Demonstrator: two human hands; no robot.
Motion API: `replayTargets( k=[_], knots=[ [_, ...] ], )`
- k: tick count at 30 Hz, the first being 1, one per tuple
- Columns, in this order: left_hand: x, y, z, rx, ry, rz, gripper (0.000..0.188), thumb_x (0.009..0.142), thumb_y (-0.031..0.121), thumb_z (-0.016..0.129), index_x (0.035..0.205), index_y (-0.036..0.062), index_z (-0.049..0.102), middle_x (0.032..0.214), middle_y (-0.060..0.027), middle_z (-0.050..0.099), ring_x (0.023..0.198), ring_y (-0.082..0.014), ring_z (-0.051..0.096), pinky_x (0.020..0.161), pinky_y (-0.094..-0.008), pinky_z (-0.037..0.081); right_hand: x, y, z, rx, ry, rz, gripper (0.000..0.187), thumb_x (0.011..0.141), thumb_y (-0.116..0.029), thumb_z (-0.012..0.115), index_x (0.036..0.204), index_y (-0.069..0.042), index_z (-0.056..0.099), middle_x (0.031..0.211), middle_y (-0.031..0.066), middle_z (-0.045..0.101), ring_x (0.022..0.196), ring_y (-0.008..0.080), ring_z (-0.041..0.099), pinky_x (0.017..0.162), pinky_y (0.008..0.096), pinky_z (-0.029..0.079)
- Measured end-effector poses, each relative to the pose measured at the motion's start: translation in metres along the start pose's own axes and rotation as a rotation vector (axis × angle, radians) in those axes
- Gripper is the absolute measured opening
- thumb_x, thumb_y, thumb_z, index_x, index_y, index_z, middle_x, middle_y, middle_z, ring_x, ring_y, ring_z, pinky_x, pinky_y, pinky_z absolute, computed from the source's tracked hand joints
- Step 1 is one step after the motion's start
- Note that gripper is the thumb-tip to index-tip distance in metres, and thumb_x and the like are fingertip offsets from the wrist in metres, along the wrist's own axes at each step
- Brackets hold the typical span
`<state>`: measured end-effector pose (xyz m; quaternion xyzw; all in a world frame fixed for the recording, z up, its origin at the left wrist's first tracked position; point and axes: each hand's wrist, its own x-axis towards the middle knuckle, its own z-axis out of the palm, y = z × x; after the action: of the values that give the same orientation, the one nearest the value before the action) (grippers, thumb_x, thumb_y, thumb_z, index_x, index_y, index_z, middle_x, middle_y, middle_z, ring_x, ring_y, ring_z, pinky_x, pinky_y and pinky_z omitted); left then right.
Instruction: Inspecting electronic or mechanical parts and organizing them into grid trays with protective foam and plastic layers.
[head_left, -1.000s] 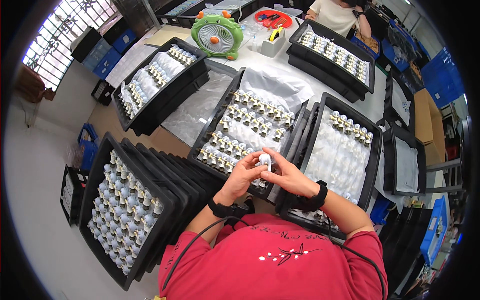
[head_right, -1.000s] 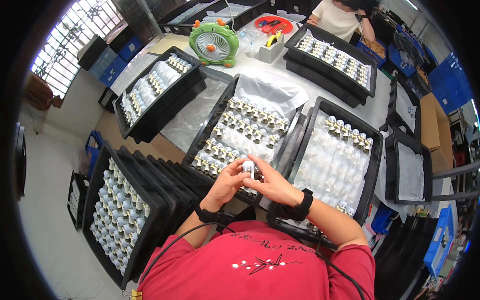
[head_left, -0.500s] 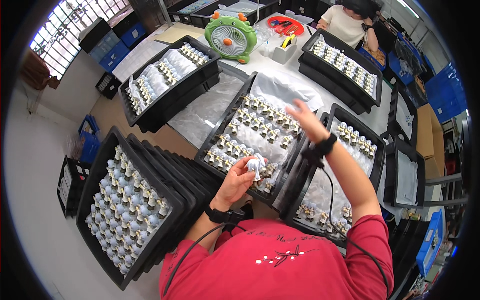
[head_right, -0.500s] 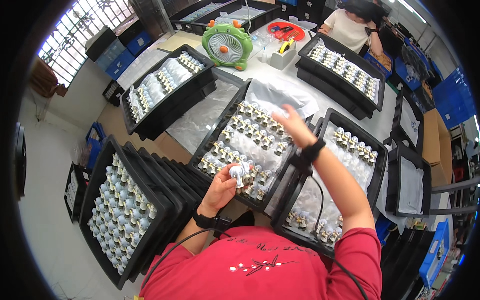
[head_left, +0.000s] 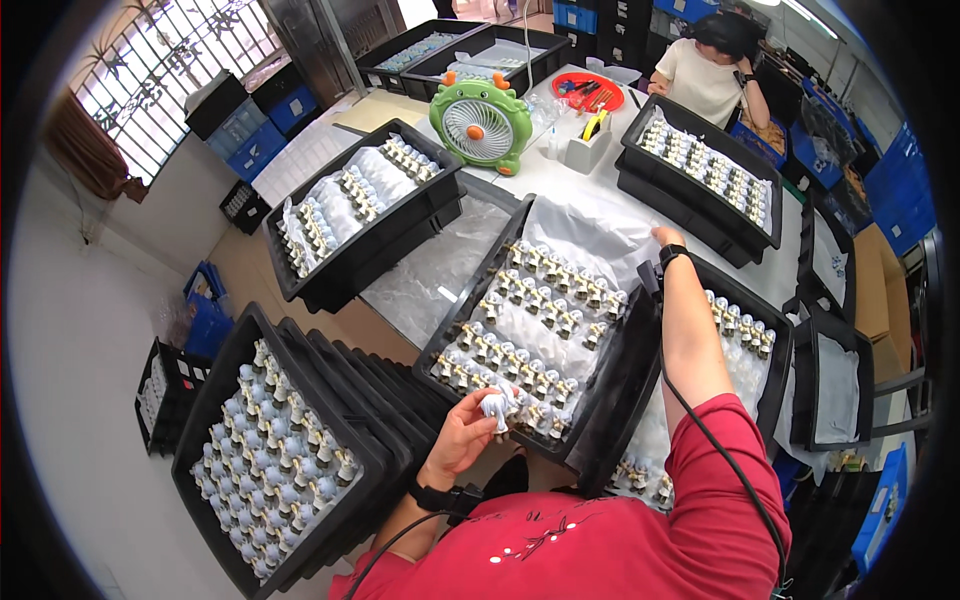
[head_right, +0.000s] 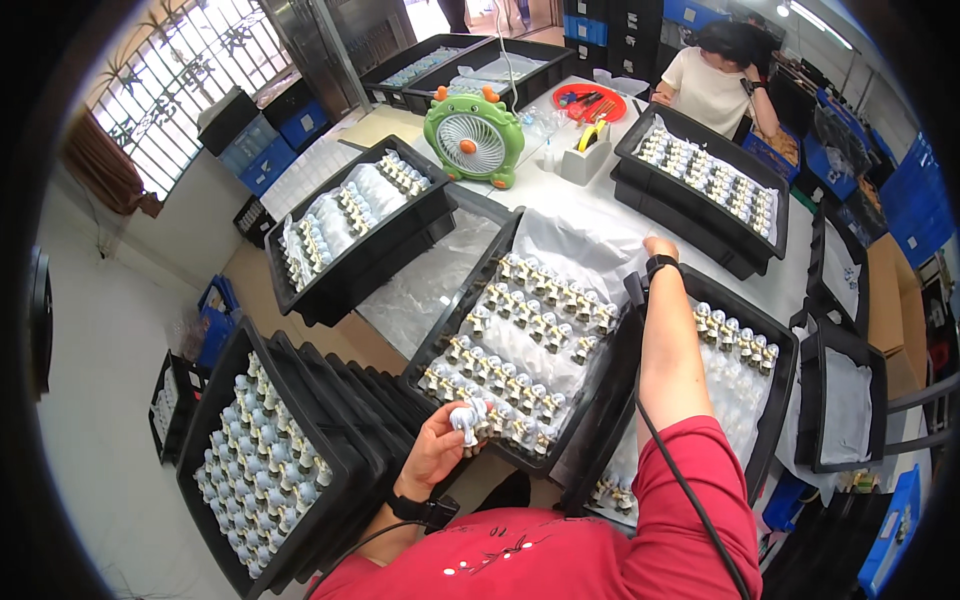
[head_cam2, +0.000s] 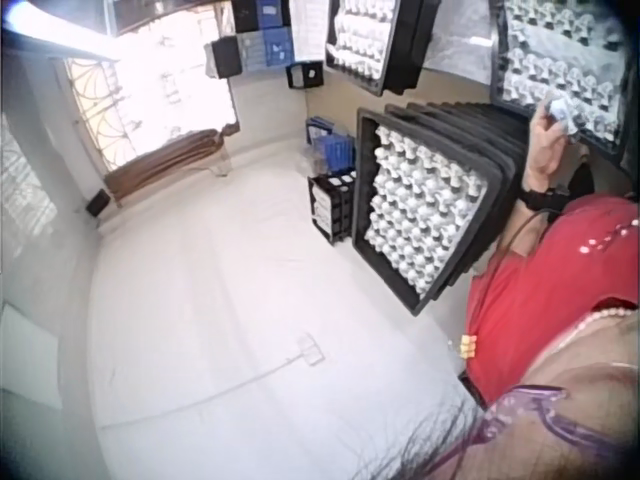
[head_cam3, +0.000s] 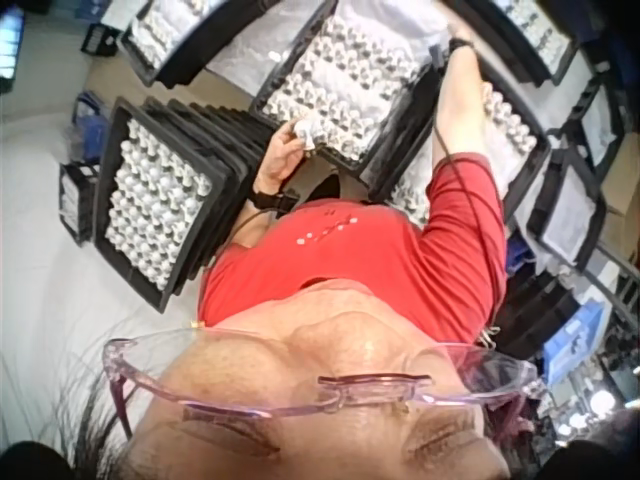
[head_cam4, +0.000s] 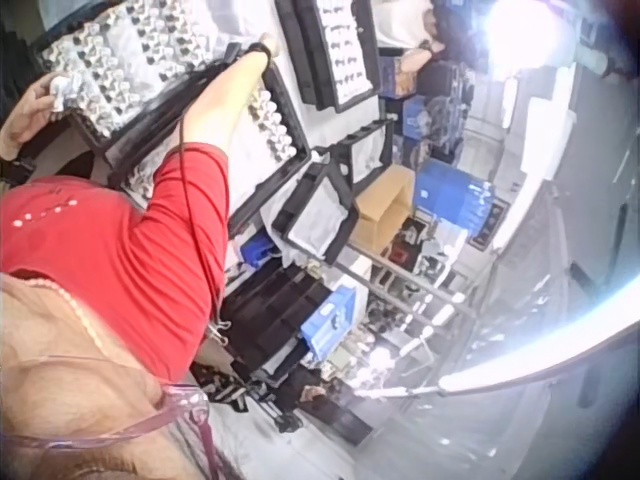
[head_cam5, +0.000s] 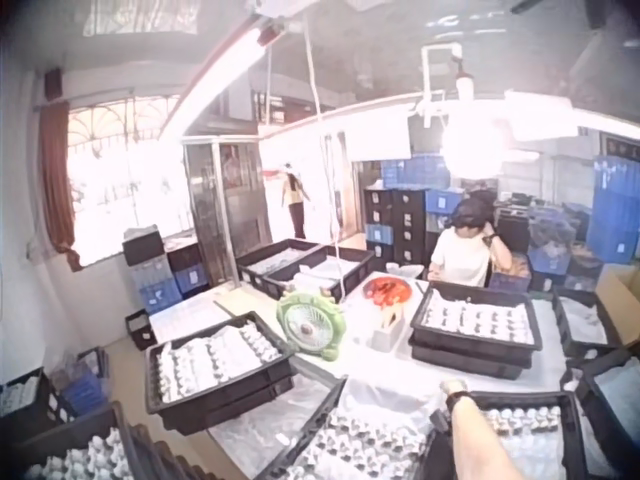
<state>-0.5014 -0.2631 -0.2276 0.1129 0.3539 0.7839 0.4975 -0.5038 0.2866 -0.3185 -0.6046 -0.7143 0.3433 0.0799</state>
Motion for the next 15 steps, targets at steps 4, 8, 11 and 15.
replayTargets(
  k=[4,8,11,15],
  knots=[
    [0.016,-0.004,0.005,-0.005,-0.08,-0.036,0.041,0.081,0.005,0.062,0.119,0.0052,0.047,0.128,-0.0201,0.047,0.103,-0.0256,0.057,0.086,-0.0371,0.048,0.014,0.018,-0.035,0.535,0.19,0.095,0.036,0.059,-0.022,0.073,0.083,0.003,0.068,0.097,0.0188,0.066,0.091,0.0291,0.063,0.082,0.036,0.047],
    [0.007,-0.003,0.001,0.009,-0.024,-0.004,0.04,0.081,0.004,0.062,0.119,0.0045,0.048,0.128,-0.0196,0.047,0.104,-0.0247,0.057,0.087,-0.0374,0.048,-0.066,-0.049,-0.02,0.951,-0.434,0.054,0.031,0.062,-0.013,0.073,0.091,-0.002,0.067,0.092,0.0112,0.066,0.083,0.0203,0.062,0.073,0.0329,0.048],
    [0.018,-0.006,0.01,0.019,-0.056,-0.042,0.041,0.081,0.003,0.062,0.119,0.004,0.048,0.129,-0.0191,0.047,0.105,-0.024,0.055,0.088,-0.0366,0.047,-0.091,-0.053,-0.037,0.717,-0.584,-0.319,0.035,0.067,-0.01,0.07,0.1,-0.003,0.064,0.095,0.0096,0.065,0.085,0.0177,0.061,0.074,0.0316,0.048],
    [0.027,-0.006,0.02,0.037,-0.095,-0.088,0.042,0.08,0.001,0.061,0.12,0.0033,0.047,0.129,-0.0186,0.047,0.109,-0.0231,0.053,0.09,-0.0347,0.046,-0.162,-0.052,-0.036,0.275,-0.306,-1.128,0.031,0.071,-0.009,0.066,0.102,-0.007,0.064,0.099,0.0087,0.065,0.088,0.0287,0.061,0.082,0.0364,0.047]
  ],
)
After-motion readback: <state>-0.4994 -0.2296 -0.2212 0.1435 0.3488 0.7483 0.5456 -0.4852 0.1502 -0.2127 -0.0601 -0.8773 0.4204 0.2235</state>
